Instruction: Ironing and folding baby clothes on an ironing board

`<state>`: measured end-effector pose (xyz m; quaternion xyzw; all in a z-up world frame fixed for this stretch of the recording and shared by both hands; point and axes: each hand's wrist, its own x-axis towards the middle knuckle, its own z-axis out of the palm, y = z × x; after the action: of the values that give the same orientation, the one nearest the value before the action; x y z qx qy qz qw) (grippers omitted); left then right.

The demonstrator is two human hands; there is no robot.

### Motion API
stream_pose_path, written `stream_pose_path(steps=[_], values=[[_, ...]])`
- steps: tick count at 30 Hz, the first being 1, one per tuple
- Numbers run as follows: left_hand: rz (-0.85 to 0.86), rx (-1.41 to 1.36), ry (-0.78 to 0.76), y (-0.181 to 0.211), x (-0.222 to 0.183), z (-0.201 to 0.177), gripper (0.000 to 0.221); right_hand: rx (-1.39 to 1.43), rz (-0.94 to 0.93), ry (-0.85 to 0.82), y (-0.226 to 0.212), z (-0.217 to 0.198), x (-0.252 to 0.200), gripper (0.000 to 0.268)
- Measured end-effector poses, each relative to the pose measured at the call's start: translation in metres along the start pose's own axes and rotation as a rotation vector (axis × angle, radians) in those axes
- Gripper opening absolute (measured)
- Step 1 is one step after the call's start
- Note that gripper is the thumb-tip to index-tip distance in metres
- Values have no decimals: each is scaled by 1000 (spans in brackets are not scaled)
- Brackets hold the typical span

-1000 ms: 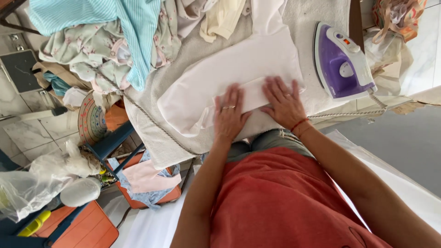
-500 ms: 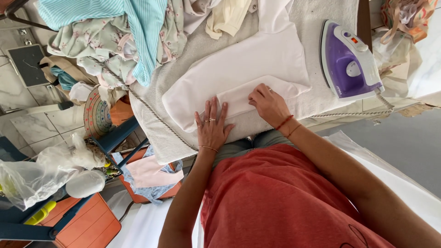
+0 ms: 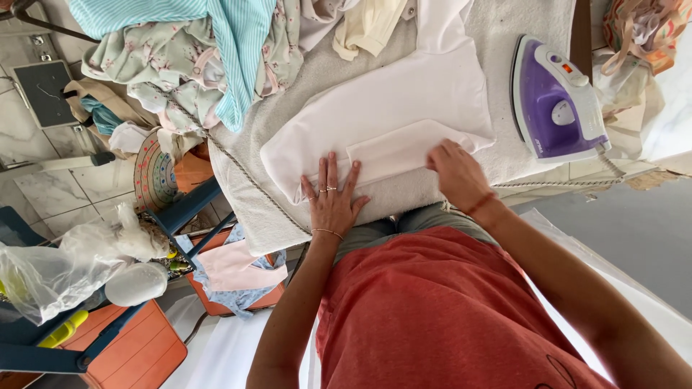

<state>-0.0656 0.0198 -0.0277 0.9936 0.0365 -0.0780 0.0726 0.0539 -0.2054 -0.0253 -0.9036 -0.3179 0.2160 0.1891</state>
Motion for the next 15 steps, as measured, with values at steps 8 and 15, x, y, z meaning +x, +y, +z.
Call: stream_pose_path(steps=[8,15], values=[[-115,-102,148,-23,47,-11,60,-90,455,-496,42,-64,-1,30],[-326,-185,228,-65,132,-1,41,507,604,332,43,-88,150,39]])
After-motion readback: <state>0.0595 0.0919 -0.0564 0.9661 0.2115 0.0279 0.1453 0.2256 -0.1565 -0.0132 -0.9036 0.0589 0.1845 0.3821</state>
